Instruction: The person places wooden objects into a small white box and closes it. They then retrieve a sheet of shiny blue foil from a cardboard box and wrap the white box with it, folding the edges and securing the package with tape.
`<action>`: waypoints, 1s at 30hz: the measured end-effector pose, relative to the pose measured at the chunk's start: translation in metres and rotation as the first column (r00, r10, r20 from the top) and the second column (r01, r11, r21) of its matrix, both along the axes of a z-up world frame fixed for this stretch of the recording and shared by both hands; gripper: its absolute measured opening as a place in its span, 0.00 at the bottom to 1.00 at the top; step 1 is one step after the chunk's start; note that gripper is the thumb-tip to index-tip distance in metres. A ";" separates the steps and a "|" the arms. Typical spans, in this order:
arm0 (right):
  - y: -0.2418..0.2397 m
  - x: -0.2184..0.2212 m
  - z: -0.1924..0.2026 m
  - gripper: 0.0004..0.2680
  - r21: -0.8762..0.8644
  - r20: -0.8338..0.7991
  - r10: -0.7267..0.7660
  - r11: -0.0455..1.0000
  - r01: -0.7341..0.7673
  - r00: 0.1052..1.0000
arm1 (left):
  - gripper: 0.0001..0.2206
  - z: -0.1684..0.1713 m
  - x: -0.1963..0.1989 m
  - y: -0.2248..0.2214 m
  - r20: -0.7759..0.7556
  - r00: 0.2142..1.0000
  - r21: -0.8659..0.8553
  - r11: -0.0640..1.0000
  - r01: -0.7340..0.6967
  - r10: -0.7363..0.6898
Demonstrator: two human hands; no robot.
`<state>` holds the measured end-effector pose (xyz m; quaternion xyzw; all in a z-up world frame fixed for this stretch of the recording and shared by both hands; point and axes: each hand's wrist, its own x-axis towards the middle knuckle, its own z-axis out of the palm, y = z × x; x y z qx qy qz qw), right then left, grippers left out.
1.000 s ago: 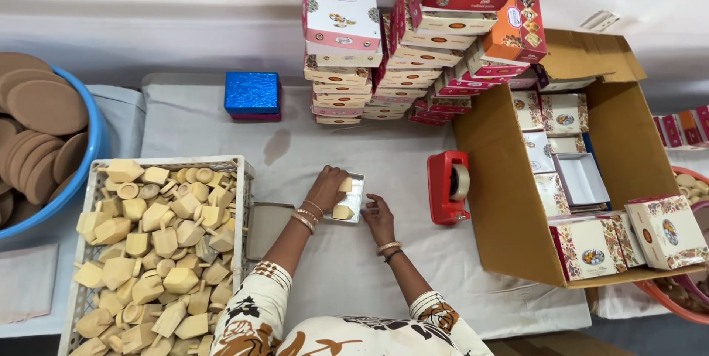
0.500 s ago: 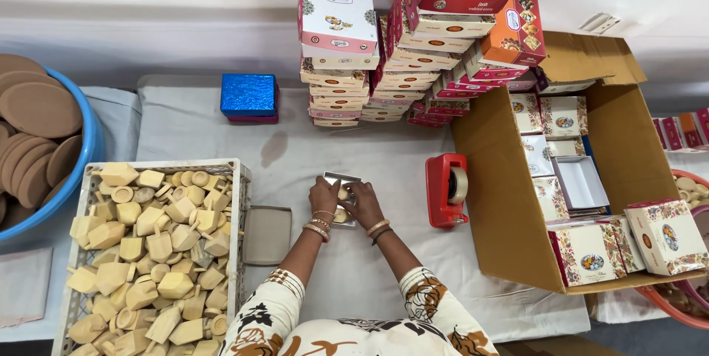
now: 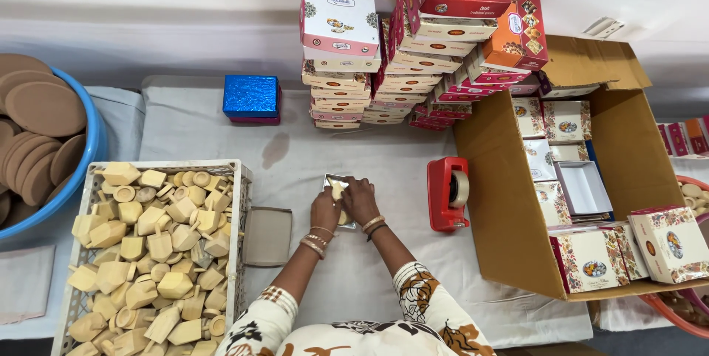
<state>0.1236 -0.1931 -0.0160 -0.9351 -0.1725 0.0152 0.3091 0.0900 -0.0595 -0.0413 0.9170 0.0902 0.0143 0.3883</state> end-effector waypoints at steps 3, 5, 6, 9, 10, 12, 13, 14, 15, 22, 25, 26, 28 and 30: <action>-0.004 -0.006 0.003 0.16 0.023 0.091 -0.069 0.997 0.067 0.993 | 0.26 0.048 0.010 -0.011 -0.082 0.996 0.080 0.996 0.036 -0.029; -0.008 -0.011 0.006 0.19 0.133 0.088 -0.129 0.984 0.116 0.988 | 0.27 0.031 0.015 -0.012 -0.068 0.997 0.152 0.987 0.057 -0.047; -0.010 -0.012 0.007 0.23 0.244 0.078 -0.188 0.956 0.164 0.979 | 0.28 0.022 0.019 -0.014 -0.054 0.996 0.227 0.971 0.078 -0.067; -0.010 -0.014 0.031 0.24 0.304 -0.241 -0.225 0.906 0.294 0.944 | 0.26 0.020 0.020 -0.012 -0.010 0.996 0.263 0.960 0.092 -0.093; -0.014 -0.011 0.018 0.24 0.305 -0.240 -0.230 0.904 0.299 0.943 | 0.26 0.020 0.021 -0.013 -0.009 0.995 0.264 0.960 0.097 -0.098; -0.020 -0.007 -0.010 0.25 0.388 -0.181 -0.246 0.872 0.299 0.952 | 0.23 0.018 0.021 -0.013 -0.067 0.993 0.312 0.944 0.112 -0.096; -0.021 -0.007 -0.015 0.25 0.390 -0.181 -0.249 0.870 0.302 0.951 | 0.23 0.024 0.022 -0.014 -0.067 0.993 0.314 0.942 0.115 -0.099; -0.021 -0.007 -0.019 0.24 0.420 -0.202 -0.247 0.852 0.312 0.948 | 0.24 0.029 0.023 -0.015 -0.084 0.991 0.300 0.946 0.125 -0.104; -0.022 -0.008 -0.023 0.23 0.448 -0.222 -0.244 0.834 0.321 0.944 | 0.25 0.034 0.024 -0.017 -0.101 0.989 0.285 0.949 0.133 -0.109; -0.025 -0.008 -0.027 0.23 0.465 -0.236 -0.247 0.821 0.332 0.940 | 0.20 0.018 0.039 -0.026 -0.165 0.985 0.332 0.938 0.095 -0.042; -0.027 -0.009 -0.026 0.23 0.491 -0.201 -0.224 0.819 0.296 0.954 | 0.21 0.011 0.041 -0.028 -0.125 0.992 0.316 0.948 0.037 0.003; -0.027 -0.010 -0.019 0.24 0.471 -0.191 -0.213 0.837 0.279 0.958 | 0.21 0.010 0.041 -0.029 -0.096 0.995 0.296 0.955 0.011 0.018; -0.026 -0.014 -0.009 0.26 0.451 -0.180 -0.202 0.853 0.263 0.963 | 0.21 0.012 0.041 -0.028 -0.066 0.997 0.275 0.961 -0.014 0.033; -0.026 -0.017 -0.001 0.28 0.389 -0.202 -0.200 0.882 0.266 0.959 | 0.21 0.019 0.043 -0.027 -0.144 0.988 0.276 0.961 -0.017 0.059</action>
